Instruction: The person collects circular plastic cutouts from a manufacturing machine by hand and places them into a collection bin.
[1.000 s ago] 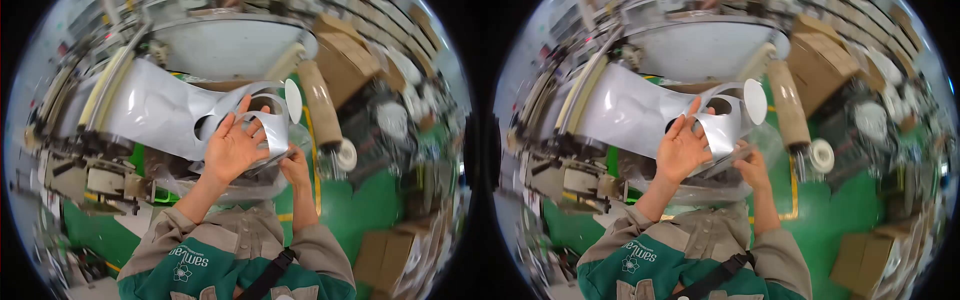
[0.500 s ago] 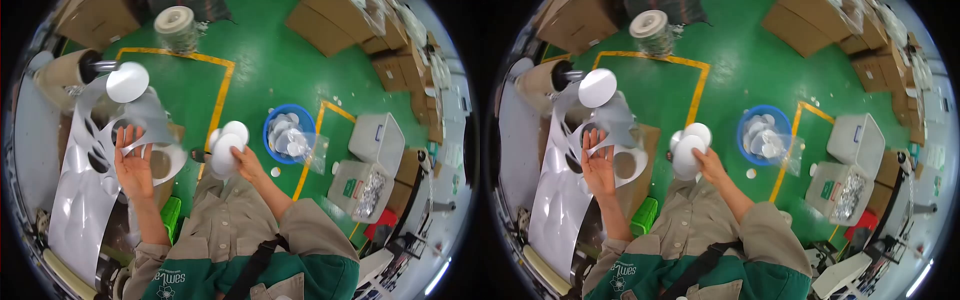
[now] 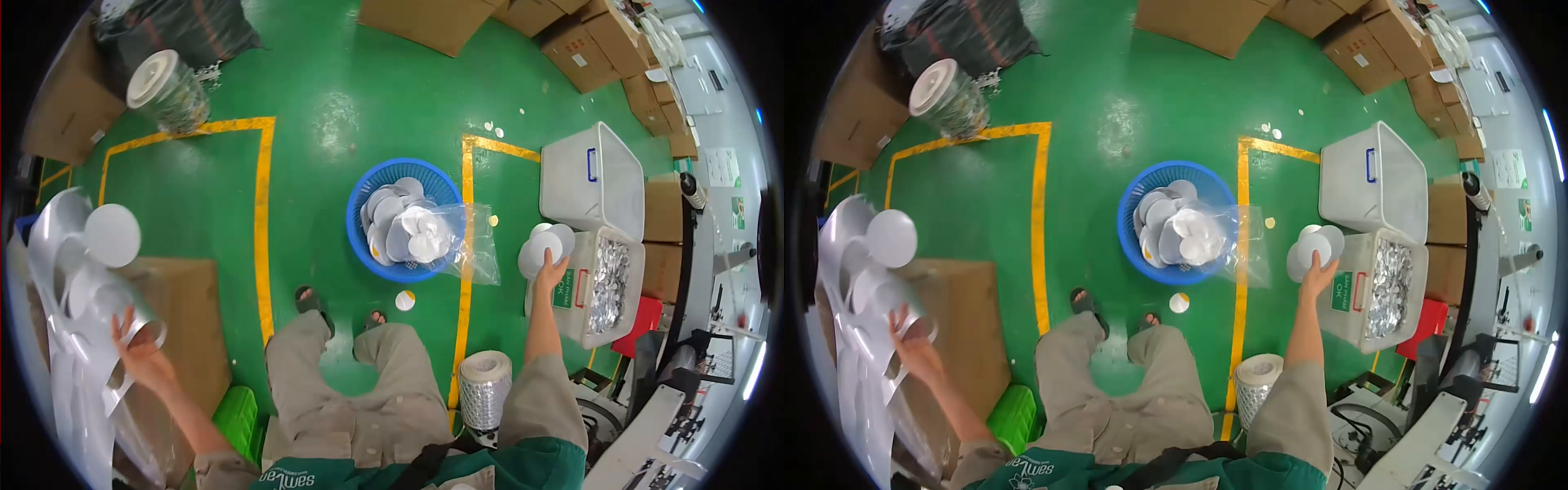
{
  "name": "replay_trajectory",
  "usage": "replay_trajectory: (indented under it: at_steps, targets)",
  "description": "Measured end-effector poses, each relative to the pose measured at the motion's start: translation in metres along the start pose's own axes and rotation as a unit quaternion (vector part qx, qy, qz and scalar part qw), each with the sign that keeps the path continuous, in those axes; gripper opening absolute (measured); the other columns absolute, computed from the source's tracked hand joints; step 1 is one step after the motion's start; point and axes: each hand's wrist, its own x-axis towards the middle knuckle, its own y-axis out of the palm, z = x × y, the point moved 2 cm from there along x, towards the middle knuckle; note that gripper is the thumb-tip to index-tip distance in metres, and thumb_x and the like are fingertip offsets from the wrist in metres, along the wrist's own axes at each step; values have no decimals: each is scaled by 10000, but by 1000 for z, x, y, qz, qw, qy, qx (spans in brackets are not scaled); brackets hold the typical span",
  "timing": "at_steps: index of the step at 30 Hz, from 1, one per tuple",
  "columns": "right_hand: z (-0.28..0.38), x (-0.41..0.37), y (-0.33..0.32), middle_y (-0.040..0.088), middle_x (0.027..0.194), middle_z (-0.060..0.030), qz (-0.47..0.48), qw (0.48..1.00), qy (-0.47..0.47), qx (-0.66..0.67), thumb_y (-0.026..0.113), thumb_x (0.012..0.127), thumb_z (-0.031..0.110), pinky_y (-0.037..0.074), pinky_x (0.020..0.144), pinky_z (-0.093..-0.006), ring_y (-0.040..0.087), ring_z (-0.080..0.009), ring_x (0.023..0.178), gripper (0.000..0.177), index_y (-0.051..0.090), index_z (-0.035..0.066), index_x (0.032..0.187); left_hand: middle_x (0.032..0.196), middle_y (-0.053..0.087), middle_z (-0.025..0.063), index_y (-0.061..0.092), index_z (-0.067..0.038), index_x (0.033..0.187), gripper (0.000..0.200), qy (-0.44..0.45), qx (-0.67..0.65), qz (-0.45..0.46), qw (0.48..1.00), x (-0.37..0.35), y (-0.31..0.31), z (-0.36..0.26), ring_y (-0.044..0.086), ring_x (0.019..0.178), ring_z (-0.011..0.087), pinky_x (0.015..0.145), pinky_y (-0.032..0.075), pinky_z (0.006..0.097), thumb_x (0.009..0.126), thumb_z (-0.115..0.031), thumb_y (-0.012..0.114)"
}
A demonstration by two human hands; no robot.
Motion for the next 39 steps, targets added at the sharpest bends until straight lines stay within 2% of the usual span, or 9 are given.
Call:
replay_trajectory:
  at_steps: [5, 14, 17, 18, 21, 25, 31, 35, 39]
  targets:
    - [-135, 56, 69, 532, 1132, -131, -22, 990, -47, 128, 636, 791, 122, 418, 859, -354, 531, -255, 1009, 477, 436, -5, 1205, 1277, 439, 199, 365, -22, 1294, 424, 89, 29, 13, 996, 38, -27, 59, 545, 863, 180, 892, 422, 308, 948, -254, 287]
    - [-181, -13, 163, 550, 1108, -114, 486, 807, 337, -3, 533, 861, 275, 430, 838, -388, 536, -220, 996, 461, 436, 41, 1247, 1304, 383, 237, 327, 17, 1302, 455, 100, 13, -1, 995, 38, -5, 91, 425, 1175, 276, 1003, 337, 350, 940, -258, 327]
    - [-238, -3, 159, 592, 1036, -138, 479, 838, 126, -231, 514, 840, 335, 423, 849, -344, 556, -231, 991, 429, 550, 19, 1127, 1213, 479, 212, 348, -27, 1272, 427, 54, 38, 9, 998, 10, 36, 77, 477, 1100, 265, 909, 399, 346, 931, -283, 362]
    - [-180, -19, 145, 617, 996, -180, 376, 874, -67, -300, 511, 824, 317, 452, 790, -357, 596, -266, 920, 417, 576, -1, 1086, 1207, 500, 130, 349, -65, 1283, 401, 51, -69, 74, 994, 0, 42, 74, 467, 1119, 228, 893, 412, 342, 921, -234, 382]
    - [-85, -63, 152, 643, 836, -168, 371, 912, -138, -104, 518, 850, 235, 487, 670, -330, 624, -227, 753, 308, 583, -41, 969, 1089, 557, 121, 397, -70, 1245, 380, -6, 141, 0, 990, -11, 48, 58, 526, 962, 174, 759, 439, 297, 931, -283, 408]
    - [171, -225, 164, 601, 949, -92, 692, 715, -31, 99, 522, 877, 152, 477, 731, -251, 586, -156, 856, 249, 574, -31, 1037, 1067, 590, 88, 389, -79, 1282, 471, -72, -87, -33, 993, -30, 65, 18, 518, 875, 117, 772, 417, 275, 933, -394, 362]
    - [519, -430, 156, 566, 1081, -115, 792, 515, -256, 204, 569, 850, 149, 405, 875, -293, 533, -183, 991, 355, 486, -41, 1137, 965, 618, 63, 453, -87, 1253, 451, -85, -26, 6, 996, -46, 61, -44, 495, 752, 106, 710, 438, 256, 942, -388, 325]
    - [587, -570, 218, 260, 1404, -156, 861, 311, -401, 42, 712, 703, 222, 335, 973, -350, 395, -293, 1198, 945, 98, 78, 1407, 988, 602, 58, 435, -93, 1274, 452, -77, 10, 49, 996, -42, 42, -75, 496, 794, 124, 770, 433, 259, 943, -378, 316]
    - [643, -656, 188, 528, 1170, -127, 913, 235, -322, 84, 719, 647, 99, 378, 909, -288, 484, -197, 1060, 617, 495, 2, 1214, 1032, 593, 42, 441, -77, 1274, 451, -84, -59, 12, 995, -15, -18, -129, 522, 932, 123, 809, 405, 263, 932, -366, 389]
